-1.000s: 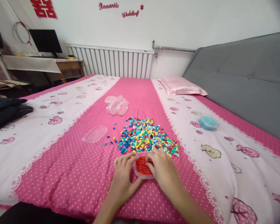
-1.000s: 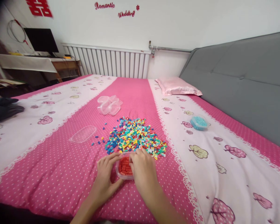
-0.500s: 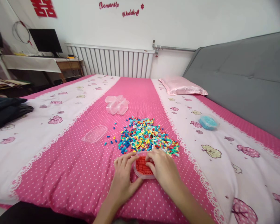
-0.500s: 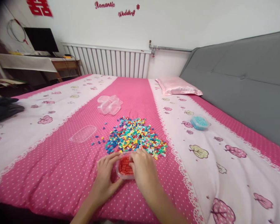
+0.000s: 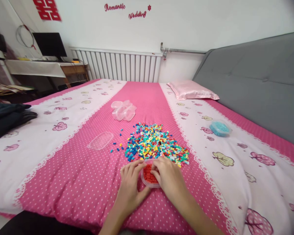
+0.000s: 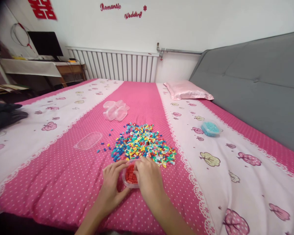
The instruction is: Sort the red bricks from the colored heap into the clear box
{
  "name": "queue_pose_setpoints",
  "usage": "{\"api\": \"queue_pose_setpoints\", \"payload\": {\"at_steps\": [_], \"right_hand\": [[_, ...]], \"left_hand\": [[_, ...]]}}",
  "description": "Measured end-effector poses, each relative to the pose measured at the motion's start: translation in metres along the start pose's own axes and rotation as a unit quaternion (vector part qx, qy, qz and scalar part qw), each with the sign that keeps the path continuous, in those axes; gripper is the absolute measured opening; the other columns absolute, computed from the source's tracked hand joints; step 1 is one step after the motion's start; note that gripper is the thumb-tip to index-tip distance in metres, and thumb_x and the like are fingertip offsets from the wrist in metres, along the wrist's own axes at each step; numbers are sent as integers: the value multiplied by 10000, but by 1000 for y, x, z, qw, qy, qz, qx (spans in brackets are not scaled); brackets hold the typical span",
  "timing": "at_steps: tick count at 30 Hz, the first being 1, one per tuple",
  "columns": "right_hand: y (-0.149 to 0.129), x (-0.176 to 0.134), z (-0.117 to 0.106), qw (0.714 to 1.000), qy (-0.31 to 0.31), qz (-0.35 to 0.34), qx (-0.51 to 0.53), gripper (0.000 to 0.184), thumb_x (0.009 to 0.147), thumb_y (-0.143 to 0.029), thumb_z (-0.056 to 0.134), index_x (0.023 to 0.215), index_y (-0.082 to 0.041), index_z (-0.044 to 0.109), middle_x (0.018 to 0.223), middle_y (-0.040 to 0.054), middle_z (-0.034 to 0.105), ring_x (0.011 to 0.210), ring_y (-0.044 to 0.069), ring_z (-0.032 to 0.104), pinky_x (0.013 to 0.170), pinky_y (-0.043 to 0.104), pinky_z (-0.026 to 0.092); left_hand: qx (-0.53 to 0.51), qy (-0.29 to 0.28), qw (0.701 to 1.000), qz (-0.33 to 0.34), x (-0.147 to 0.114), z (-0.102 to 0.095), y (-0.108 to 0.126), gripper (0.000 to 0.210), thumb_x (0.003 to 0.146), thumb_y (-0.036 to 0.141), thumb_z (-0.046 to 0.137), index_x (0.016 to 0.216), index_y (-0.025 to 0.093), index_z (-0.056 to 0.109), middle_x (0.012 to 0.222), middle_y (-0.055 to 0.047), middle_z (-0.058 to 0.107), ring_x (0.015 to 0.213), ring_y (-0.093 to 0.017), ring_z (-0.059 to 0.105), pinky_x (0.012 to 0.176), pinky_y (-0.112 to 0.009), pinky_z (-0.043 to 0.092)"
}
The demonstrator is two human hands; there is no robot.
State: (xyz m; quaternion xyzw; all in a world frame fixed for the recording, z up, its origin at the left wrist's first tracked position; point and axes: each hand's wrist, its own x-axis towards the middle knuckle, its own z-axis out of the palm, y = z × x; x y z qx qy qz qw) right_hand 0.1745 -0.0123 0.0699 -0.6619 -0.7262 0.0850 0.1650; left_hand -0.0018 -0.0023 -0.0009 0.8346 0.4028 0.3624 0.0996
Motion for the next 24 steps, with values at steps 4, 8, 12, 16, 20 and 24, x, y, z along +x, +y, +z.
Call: {"api": "queue_pose_setpoints", "payload": {"at_steps": [4,8,12,16,20,24], "right_hand": [[-1,-1,-6,1000,8,-1,7,129,867,-99,700,856,-222,736,922,26,734,910,207,673,792,299,456],[-1,0,-10,1000,-2,0,0,147,872,-82,691,875,-220,744,946,31,735,933,212,671,810,305,457],[-1,0,-7,1000,-17,4,-9,158,875,-78,673,885,-218,746,951,36,741,929,216,674,805,310,455],[-2,-1,-4,1000,-20,6,-18,147,878,-84,663,893,-207,743,958,43,742,929,224,673,807,321,457],[-1,0,-9,1000,-26,5,-8,135,889,-96,663,873,-207,740,959,38,735,944,224,670,820,316,458],[8,1,-23,1000,2,10,-6,178,934,-100,610,881,-204,743,960,47,716,976,227,654,833,312,453]], "left_hand": [[2,-4,1000,-2,0,0,0,573,864,259,711,1379,277,460,1408,-83,574,1284,-298,510,1053,-456,373],[6,-8,1000,-3,-1,0,-1,570,869,277,707,1381,275,459,1411,-85,575,1286,-301,511,1054,-457,374],[5,-5,1000,-3,-1,0,-1,570,866,266,705,1380,273,460,1413,-83,575,1287,-300,511,1055,-459,377],[6,-2,1000,0,0,0,0,566,868,270,703,1380,271,461,1409,-86,577,1284,-302,517,1055,-459,381],[5,-5,1000,-2,0,0,0,567,869,258,703,1379,273,455,1412,-83,571,1288,-300,510,1054,-463,378],[5,1,1000,1,0,-1,1,571,850,247,713,1366,271,469,1387,-77,588,1263,-300,526,1030,-455,395]]}}
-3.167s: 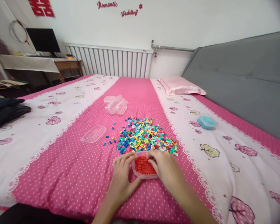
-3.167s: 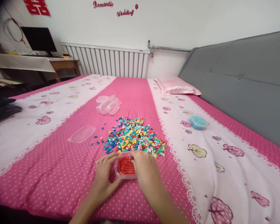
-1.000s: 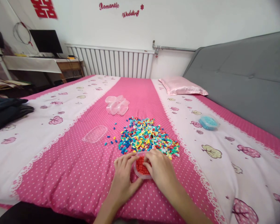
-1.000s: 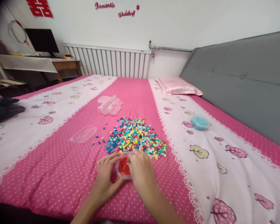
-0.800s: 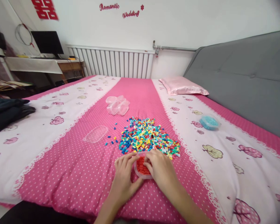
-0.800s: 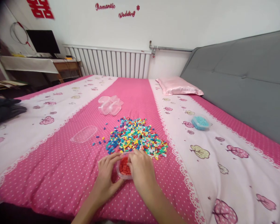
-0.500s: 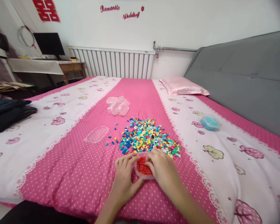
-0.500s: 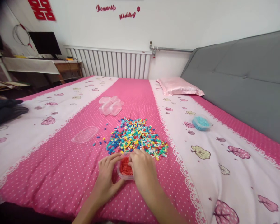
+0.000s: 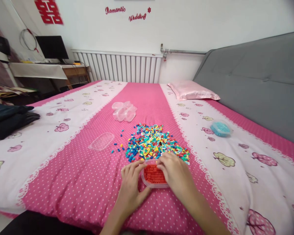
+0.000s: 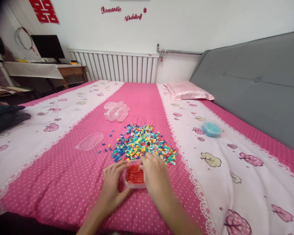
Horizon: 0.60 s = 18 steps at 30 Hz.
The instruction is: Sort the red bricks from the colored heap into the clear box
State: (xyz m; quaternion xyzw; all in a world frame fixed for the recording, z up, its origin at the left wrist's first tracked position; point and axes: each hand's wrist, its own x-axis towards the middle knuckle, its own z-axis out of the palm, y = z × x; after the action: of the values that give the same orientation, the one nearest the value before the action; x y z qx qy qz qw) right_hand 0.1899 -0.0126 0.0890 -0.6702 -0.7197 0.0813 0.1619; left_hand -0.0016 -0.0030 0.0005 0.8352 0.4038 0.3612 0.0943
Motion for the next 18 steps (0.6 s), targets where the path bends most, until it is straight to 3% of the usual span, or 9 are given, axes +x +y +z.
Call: {"api": "queue_pose_setpoints", "payload": {"at_steps": [6,9,11,14,16,18], "right_hand": [[16,1,-15,999,13,-7,46,211,930,-80,598,867,-208,753,966,44,709,978,216,645,873,309,451],[31,6,-14,996,50,-14,73,211,914,-78,601,859,-219,749,924,28,706,921,205,647,834,309,457],[49,13,-9,988,123,-41,82,194,921,-110,594,875,-224,743,889,23,699,872,203,640,796,314,460],[85,25,9,941,314,-91,81,182,941,-169,563,940,-210,740,871,39,682,880,216,617,836,339,467],[107,32,27,920,377,-85,61,203,944,-181,540,931,-208,741,833,39,670,841,219,600,822,349,469],[124,37,45,915,393,-65,62,207,933,-169,530,916,-190,736,824,52,668,828,230,591,804,362,467]], "left_hand": [[-7,-8,1000,-6,0,0,-3,567,859,238,701,1372,278,462,1402,-87,575,1273,-306,518,1041,-468,387],[-21,-11,1000,-12,-1,1,-6,604,871,332,736,1392,284,435,1412,-94,564,1293,-311,503,1062,-481,377],[-32,-2,999,-13,-3,3,-7,700,843,499,764,1410,284,415,1414,-108,557,1301,-322,500,1076,-496,375],[-70,38,997,-11,-5,4,-8,749,830,740,637,1367,259,434,1425,-137,528,1322,-336,495,1088,-511,391],[-97,82,991,-35,-1,3,-11,623,922,739,479,1283,232,460,1380,-145,541,1301,-311,523,1067,-484,437],[-93,121,985,-78,12,0,-16,445,1020,602,380,1209,210,473,1256,-130,597,1200,-264,589,1005,-433,493]]}}
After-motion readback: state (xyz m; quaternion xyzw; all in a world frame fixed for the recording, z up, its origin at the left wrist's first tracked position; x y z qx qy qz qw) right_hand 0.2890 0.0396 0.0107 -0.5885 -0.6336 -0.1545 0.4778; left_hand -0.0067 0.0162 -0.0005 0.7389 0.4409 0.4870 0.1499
